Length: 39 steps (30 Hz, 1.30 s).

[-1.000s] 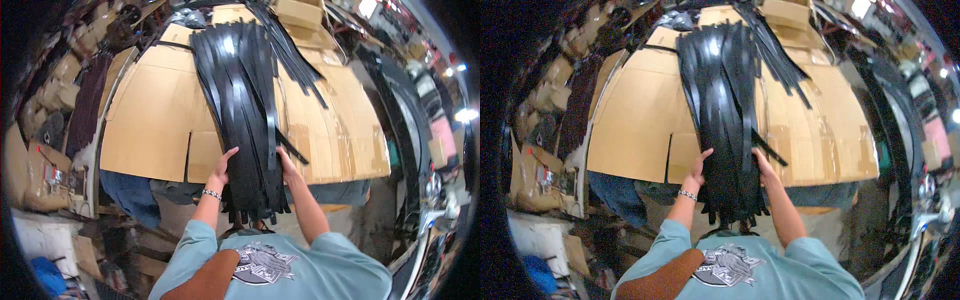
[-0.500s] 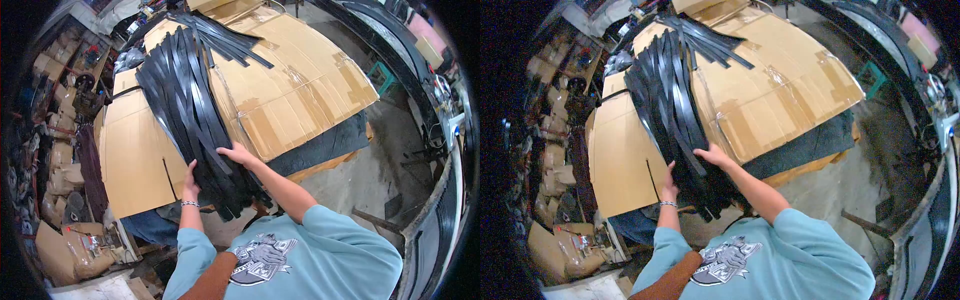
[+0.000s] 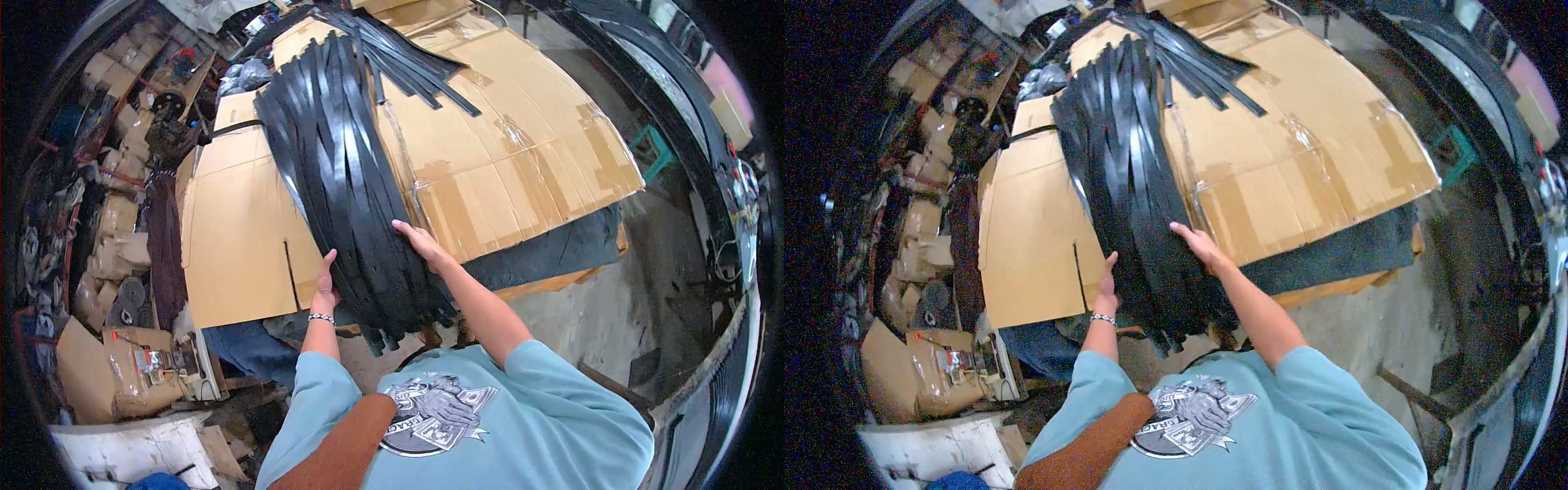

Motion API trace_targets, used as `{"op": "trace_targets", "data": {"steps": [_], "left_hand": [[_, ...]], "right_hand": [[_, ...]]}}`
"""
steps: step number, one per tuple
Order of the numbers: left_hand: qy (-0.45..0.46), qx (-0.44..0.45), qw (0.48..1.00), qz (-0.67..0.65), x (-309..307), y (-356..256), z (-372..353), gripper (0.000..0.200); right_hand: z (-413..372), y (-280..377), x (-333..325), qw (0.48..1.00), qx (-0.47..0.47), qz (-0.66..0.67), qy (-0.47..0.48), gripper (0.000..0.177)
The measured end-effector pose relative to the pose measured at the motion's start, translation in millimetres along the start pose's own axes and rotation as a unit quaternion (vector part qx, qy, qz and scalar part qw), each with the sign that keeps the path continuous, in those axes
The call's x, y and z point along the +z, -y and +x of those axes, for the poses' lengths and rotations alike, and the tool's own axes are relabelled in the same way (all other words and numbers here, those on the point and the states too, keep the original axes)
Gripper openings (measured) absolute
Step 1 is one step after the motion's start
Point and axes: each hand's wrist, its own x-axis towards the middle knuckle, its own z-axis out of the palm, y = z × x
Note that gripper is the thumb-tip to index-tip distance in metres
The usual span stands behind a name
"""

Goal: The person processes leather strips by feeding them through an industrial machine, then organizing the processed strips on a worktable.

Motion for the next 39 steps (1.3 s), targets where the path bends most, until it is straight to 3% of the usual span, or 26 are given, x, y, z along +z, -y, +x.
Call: {"op": "trace_targets", "data": {"steps": [8, 12, 15, 18, 22, 23, 26, 27, 30, 33, 35, 37, 39], "left_hand": [[-0.059, 0.030, 0.997, 0.029, 17.0, -7.7, -20.4, 0.062], [-0.044, 0.064, 0.995, 0.067, 30.2, -12.2, -33.8, 0.068], [-0.023, 0.045, 0.999, -0.017, 34.2, -16.3, -36.2, 0.076], [0.013, 0.001, 1.000, 0.007, 1.7, -7.2, -0.3, 0.082], [0.061, 0.009, 0.997, -0.043, -41.6, -4.2, -1.1, 0.053], [0.042, -0.001, 0.998, -0.044, -52.7, -4.3, -6.5, 0.047], [-0.019, 0.067, 0.996, 0.057, -68.3, 2.8, -4.5, 0.052], [-0.099, 0.089, 0.980, 0.149, -53.4, -2.2, -20.4, 0.063], [-0.242, 0.161, 0.871, 0.396, -68.3, -3.8, -0.4, 0.069], [-0.295, 0.175, 0.803, 0.487, -67.3, -46.5, 2.2, 0.070], [-0.343, 0.265, 0.789, 0.435, -66.5, -71.0, 25.1, 0.062], [-0.320, 0.254, 0.800, 0.440, -67.2, -101.0, 58.3, 0.064], [-0.360, 0.294, 0.776, 0.426, -82.6, -118.1, 125.9, 0.064]], "right_hand": [[-7.6, 3.4, 7.4, 1.000, 0.004, -0.029, 0.002, 0.079], [15.6, -8.9, -2.5, 0.999, 0.024, -0.028, -0.002, 0.074], [13.5, -7.0, -0.9, 0.999, 0.031, -0.025, 0.012, 0.073], [9.2, -8.4, 1.7, 0.999, 0.036, -0.017, 0.012, 0.072], [26.0, -15.9, -6.1, 0.999, 0.032, -0.011, 0.021, 0.069], [25.5, -16.6, -5.2, 0.999, 0.037, -0.008, 0.018, 0.068], [5.5, -2.9, 7.8, 0.997, 0.083, 0.000, 0.002, 0.067], [8.7, -7.9, 4.7, 0.997, 0.068, -0.028, -0.013, 0.069], [20.2, -12.4, 1.8, 0.995, 0.020, -0.085, -0.041, 0.072], [10.5, -11.7, 9.0, 0.996, 0.005, -0.083, -0.042, 0.073], [32.0, -23.5, -11.7, 0.996, 0.006, -0.077, -0.032, 0.073], [32.3, -23.7, -12.9, 0.995, -0.001, -0.086, -0.044, 0.072], [30.4, -23.3, -9.4, 0.994, -0.001, -0.091, -0.060, 0.072]]}}
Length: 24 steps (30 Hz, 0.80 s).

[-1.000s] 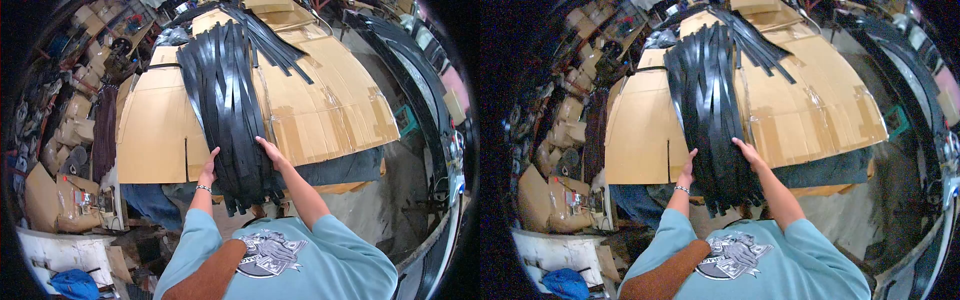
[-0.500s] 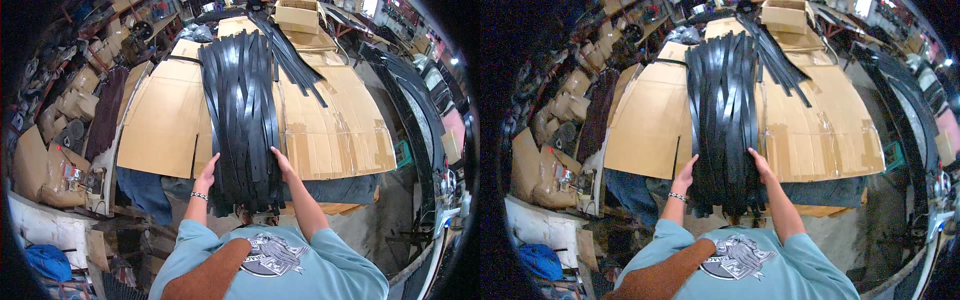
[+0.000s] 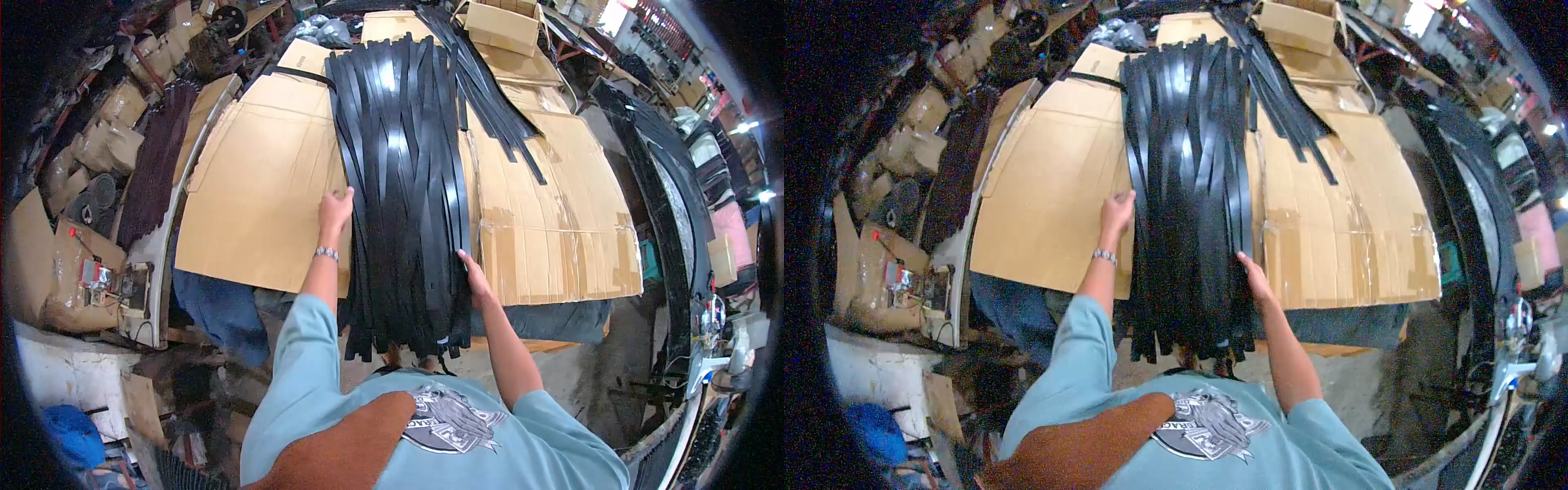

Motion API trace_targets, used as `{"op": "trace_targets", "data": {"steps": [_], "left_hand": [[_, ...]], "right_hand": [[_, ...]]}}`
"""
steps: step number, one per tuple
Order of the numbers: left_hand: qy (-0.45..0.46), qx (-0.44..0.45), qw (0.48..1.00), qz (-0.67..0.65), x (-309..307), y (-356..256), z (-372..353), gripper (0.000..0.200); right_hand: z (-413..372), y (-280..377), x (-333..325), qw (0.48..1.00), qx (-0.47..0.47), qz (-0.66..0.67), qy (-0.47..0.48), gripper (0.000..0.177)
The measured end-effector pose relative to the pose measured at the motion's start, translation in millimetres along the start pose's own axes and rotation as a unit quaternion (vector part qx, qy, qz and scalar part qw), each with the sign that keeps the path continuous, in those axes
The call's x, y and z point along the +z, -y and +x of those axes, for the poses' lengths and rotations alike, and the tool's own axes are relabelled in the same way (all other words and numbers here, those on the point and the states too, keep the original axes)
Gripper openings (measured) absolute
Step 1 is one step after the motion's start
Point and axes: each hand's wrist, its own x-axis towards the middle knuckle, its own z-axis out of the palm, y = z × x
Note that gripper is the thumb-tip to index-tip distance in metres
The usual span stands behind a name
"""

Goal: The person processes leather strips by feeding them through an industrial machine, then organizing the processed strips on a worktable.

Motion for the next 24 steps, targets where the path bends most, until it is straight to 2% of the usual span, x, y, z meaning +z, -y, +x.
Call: {"op": "trace_targets", "data": {"steps": [6, 9, 11, 14, 17, 20, 23, 24], "left_hand": [[-0.011, -0.012, 1.000, -0.024, 31.8, -56.4, 103.9, 0.053], [-0.037, 0.024, 0.999, -0.016, 65.5, -47.8, 156.3, 0.051], [0.001, 0.013, 1.000, 0.012, 74.4, -50.0, 181.2, 0.048], [0.010, 0.010, 0.999, 0.042, 88.3, -51.0, 213.8, 0.042], [-0.007, 0.025, 0.996, 0.089, 114.5, -34.6, 261.6, 0.041], [-0.018, -0.031, 0.997, 0.066, 114.1, -50.4, 285.3, 0.035], [-0.045, -0.047, 0.996, 0.055, 123.5, -54.3, 315.3, 0.033], [-0.056, -0.047, 0.995, 0.070, 127.7, -51.7, 326.0, 0.033]], "right_hand": [[-4.6, -6.4, 2.6, 0.999, 0.006, 0.010, -0.032, 0.070], [-3.8, -4.1, 3.8, 0.999, 0.018, 0.018, -0.048, 0.067], [-11.6, 2.1, 9.3, 0.995, 0.063, 0.056, -0.058, 0.064], [-5.8, -4.0, 8.6, 0.990, 0.042, 0.051, -0.125, 0.054], [-0.2, -14.1, -2.4, 0.989, 0.069, 0.058, -0.119, 0.055], [-0.8, -23.3, -0.1, 0.964, 0.083, 0.044, -0.249, 0.054], [-2.6, -18.7, -3.1, 0.967, 0.122, 0.089, -0.205, 0.052], [-1.4, -29.8, -10.5, 0.960, 0.136, 0.062, -0.237, 0.069]]}}
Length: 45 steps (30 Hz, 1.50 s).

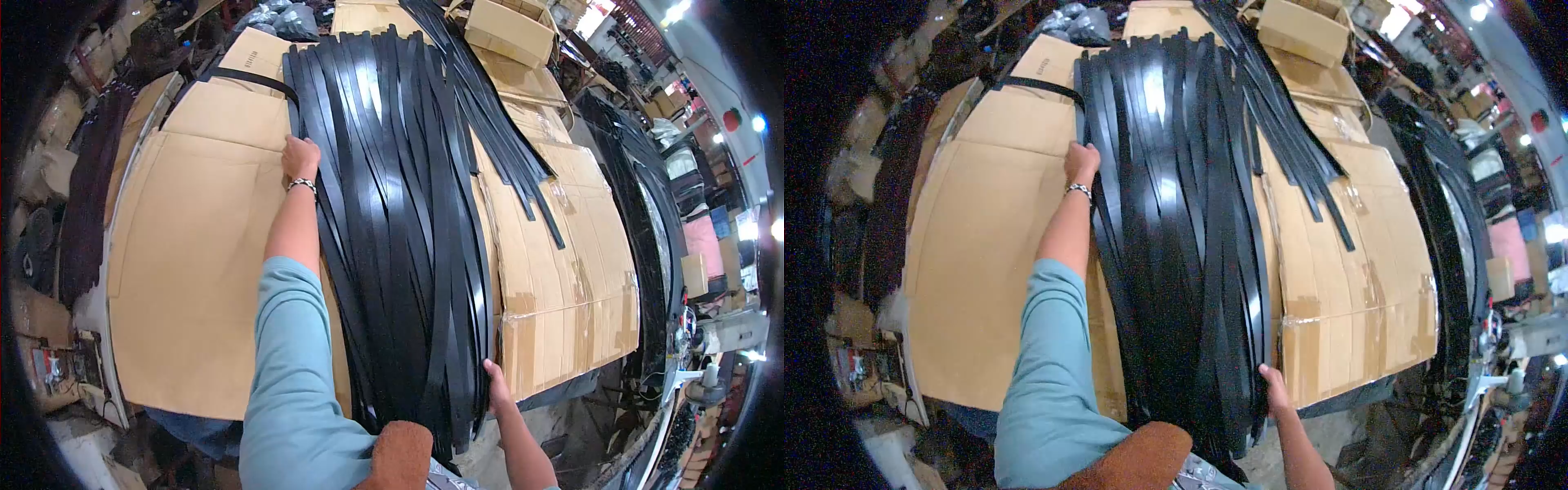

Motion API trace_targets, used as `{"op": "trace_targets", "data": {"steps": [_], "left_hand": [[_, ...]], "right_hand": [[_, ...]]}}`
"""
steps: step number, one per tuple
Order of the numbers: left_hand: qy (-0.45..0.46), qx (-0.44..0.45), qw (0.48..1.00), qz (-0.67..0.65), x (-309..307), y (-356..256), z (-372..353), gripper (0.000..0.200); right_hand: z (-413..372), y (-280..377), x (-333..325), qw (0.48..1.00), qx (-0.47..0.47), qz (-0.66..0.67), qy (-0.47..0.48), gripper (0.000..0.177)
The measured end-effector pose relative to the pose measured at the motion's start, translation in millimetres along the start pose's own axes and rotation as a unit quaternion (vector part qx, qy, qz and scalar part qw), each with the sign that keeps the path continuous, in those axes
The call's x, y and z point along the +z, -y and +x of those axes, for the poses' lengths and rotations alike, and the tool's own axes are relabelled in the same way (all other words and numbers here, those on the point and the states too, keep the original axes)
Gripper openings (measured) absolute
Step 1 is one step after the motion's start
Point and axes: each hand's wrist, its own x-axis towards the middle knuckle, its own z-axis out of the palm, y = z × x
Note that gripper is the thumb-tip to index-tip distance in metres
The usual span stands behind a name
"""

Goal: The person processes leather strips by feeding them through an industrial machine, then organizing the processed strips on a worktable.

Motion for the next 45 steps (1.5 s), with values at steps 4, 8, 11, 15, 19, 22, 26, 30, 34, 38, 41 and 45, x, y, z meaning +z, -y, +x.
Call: {"op": "trace_targets", "data": {"steps": [4, 8, 11, 15, 19, 22, 26, 30, 34, 38, 41, 45], "left_hand": [[-0.026, -0.007, 0.999, 0.018, 6.5, -6.7, 34.1, 0.034], [-0.078, 0.088, 0.992, 0.044, 38.3, -2.2, 78.4, 0.032], [-0.038, 0.073, 0.992, 0.092, 57.7, 1.0, 113.1, 0.029], [0.044, 0.101, 0.982, 0.153, 47.4, -15.4, 134.9, 0.033], [0.111, 0.017, 0.956, -0.272, 71.5, 30.2, 197.9, 0.035], [0.295, -0.040, 0.749, -0.592, 40.4, 34.8, 179.6, 0.022], [0.424, -0.125, 0.739, -0.508, 55.8, 47.8, 203.2, 0.023], [0.286, 0.023, 0.890, -0.354, 76.2, 23.0, 207.6, 0.039], [0.014, 0.011, 1.000, -0.006, 100.3, -4.0, 221.7, 0.059], [0.031, 0.024, 0.994, -0.106, 117.8, 21.6, 237.8, 0.057], [0.166, -0.044, 0.959, -0.227, 115.4, 36.8, 258.9, 0.045], [0.496, -0.048, 0.772, -0.395, 62.8, 46.9, 249.1, 0.026]], "right_hand": [[-33.0, 29.4, 29.9, 0.999, 0.031, 0.001, -0.033, 0.071], [-24.4, 18.9, 14.4, 0.998, 0.052, 0.025, -0.020, 0.070], [-7.9, -5.3, -8.2, 0.998, 0.037, 0.015, -0.043, 0.076], [-21.8, 7.4, 3.1, 0.998, 0.029, 0.022, -0.042, 0.058], [-19.6, -2.6, -4.3, 0.998, 0.021, 0.026, -0.057, 0.064], [-14.7, -8.6, -8.3, 0.997, 0.009, 0.022, -0.079, 0.067], [-20.0, 0.4, -4.7, 0.999, 0.007, 0.017, -0.031, 0.066], [-23.1, -3.7, -2.5, 0.996, 0.017, 0.016, -0.084, 0.062], [-25.3, 2.9, -1.7, 0.997, 0.009, 0.011, -0.075, 0.060], [-21.4, -7.1, -8.8, 0.996, 0.043, 0.061, -0.051, 0.069], [-18.8, -18.8, -22.9, 0.995, 0.040, 0.036, -0.084, 0.072], [-17.1, -20.1, -27.3, 0.992, 0.065, 0.047, -0.093, 0.072]]}}
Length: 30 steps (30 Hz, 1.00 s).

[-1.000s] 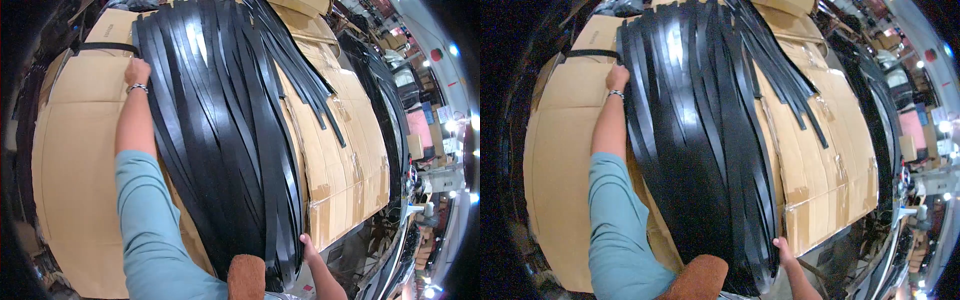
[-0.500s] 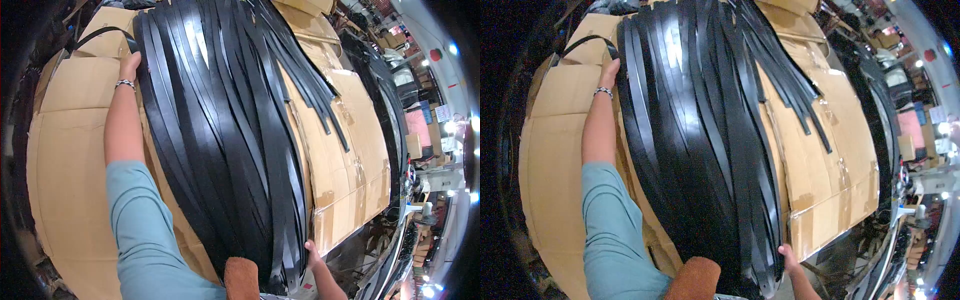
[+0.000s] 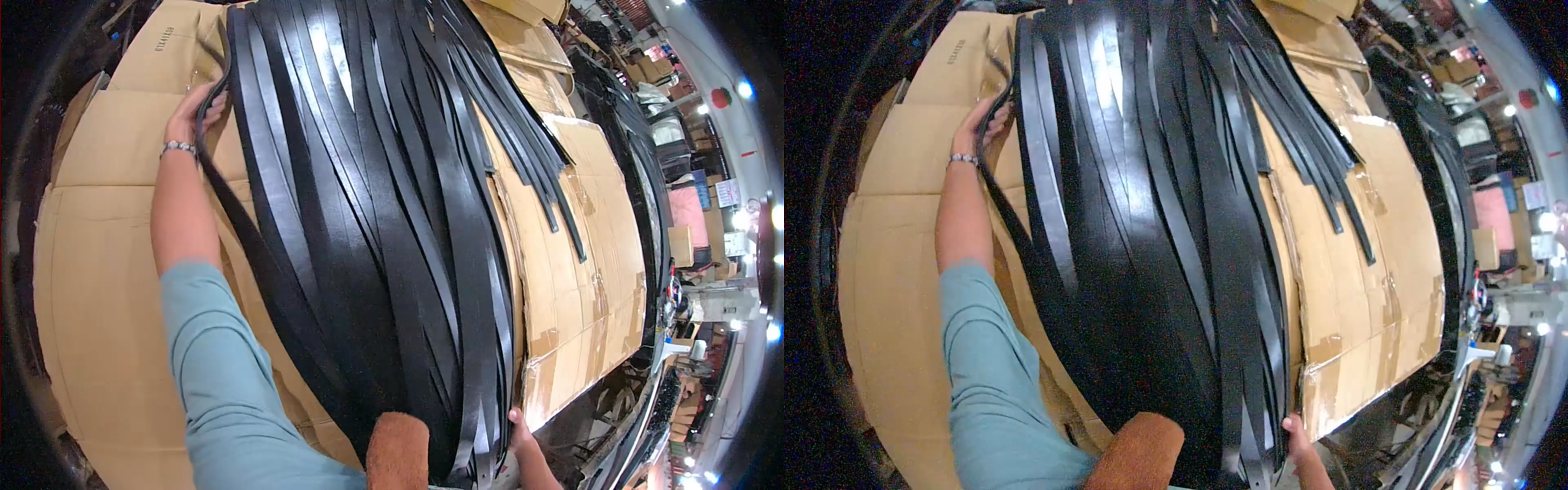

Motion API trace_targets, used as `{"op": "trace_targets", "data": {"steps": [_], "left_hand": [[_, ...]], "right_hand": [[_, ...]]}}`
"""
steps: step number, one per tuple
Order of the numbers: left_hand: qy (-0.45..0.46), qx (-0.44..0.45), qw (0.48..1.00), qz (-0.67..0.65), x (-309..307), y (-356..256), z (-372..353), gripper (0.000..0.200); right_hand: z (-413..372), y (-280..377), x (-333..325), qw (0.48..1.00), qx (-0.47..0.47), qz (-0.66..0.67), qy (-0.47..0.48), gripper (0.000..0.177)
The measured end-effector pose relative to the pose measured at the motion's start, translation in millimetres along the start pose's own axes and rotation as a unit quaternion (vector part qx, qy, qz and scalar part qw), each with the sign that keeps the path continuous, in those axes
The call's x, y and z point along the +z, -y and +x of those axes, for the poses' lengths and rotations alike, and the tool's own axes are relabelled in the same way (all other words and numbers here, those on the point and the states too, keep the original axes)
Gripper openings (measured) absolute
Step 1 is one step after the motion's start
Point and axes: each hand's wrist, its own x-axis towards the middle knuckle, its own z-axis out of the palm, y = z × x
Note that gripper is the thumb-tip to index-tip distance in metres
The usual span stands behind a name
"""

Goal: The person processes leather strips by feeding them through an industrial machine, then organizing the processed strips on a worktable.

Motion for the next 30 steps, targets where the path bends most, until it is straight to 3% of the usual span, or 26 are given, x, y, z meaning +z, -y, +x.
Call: {"op": "trace_targets", "data": {"steps": [2, 3, 4, 6, 9, 12, 14, 15, 18, 20, 22, 24, 27, 30], "left_hand": [[0.098, 0.046, 0.993, -0.038, 0.2, -1.9, -17.2, 0.027], [-0.093, 0.038, 0.993, 0.065, -15.3, 6.3, 8.9, 0.034], [-0.332, 0.132, 0.928, 0.104, 34.3, 8.7, -1.0, 0.044], [-0.419, 0.139, 0.818, 0.368, 19.5, 31.4, 55.3, 0.052], [-0.388, 0.133, 0.839, 0.359, 8.4, 33.6, 82.9, 0.058], [-0.309, 0.163, 0.931, 0.105, 82.0, 18.7, -12.9, 0.066], [-0.219, 0.283, 0.934, 0.013, 100.3, 33.3, -53.7, 0.070], [-0.220, 0.282, 0.934, 0.013, 102.4, 46.8, -63.4, 0.070], [-0.250, 0.234, 0.938, 0.058, 132.4, 67.6, -114.1, 0.074], [-0.216, 0.210, 0.954, -0.005, 157.6, 74.8, -157.3, 0.075], [-0.203, 0.166, 0.955, -0.137, 174.2, 89.1, -193.1, 0.069], [-0.063, 0.145, 0.967, -0.201, 193.1, 93.0, -259.7, 0.065], [-0.048, 0.120, 0.964, -0.230, 236.9, 119.0, -363.3, 0.060], [-0.078, 0.016, 0.963, -0.257, 304.8, 137.8, -492.2, 0.061]], "right_hand": [[-11.3, 16.2, 20.9, 0.999, 0.007, 0.023, 0.042, 0.072], [-13.1, 19.2, 23.0, 0.999, 0.019, 0.018, 0.048, 0.070], [-13.5, 21.9, 21.8, 0.998, 0.029, 0.011, 0.052, 0.069], [-5.7, 11.1, 15.6, 1.000, 0.016, 0.000, -0.009, 0.067], [-2.1, 9.6, 11.2, 0.999, 0.010, -0.001, -0.032, 0.063], [-14.8, 21.9, 33.3, 0.999, 0.032, 0.016, -0.016, 0.062], [-16.4, 29.9, 42.9, 1.000, 0.016, 0.013, -0.001, 0.061], [-12.9, 31.1, 44.6, 1.000, -0.003, 0.008, 0.006, 0.061], [-3.1, 24.6, 39.5, 0.999, -0.040, -0.006, 0.012, 0.062], [15.1, 9.8, 27.4, 0.998, -0.065, -0.014, -0.004, 0.061], [12.2, 20.4, 32.9, 0.996, -0.072, -0.017, 0.052, 0.060], [1.7, 28.2, 44.9, 0.995, -0.077, -0.008, 0.067, 0.060], [-15.7, 39.4, 56.7, 0.993, -0.102, -0.011, 0.055, 0.060], [-19.2, 40.5, 55.5, 0.987, -0.137, -0.037, 0.073, 0.062]]}}
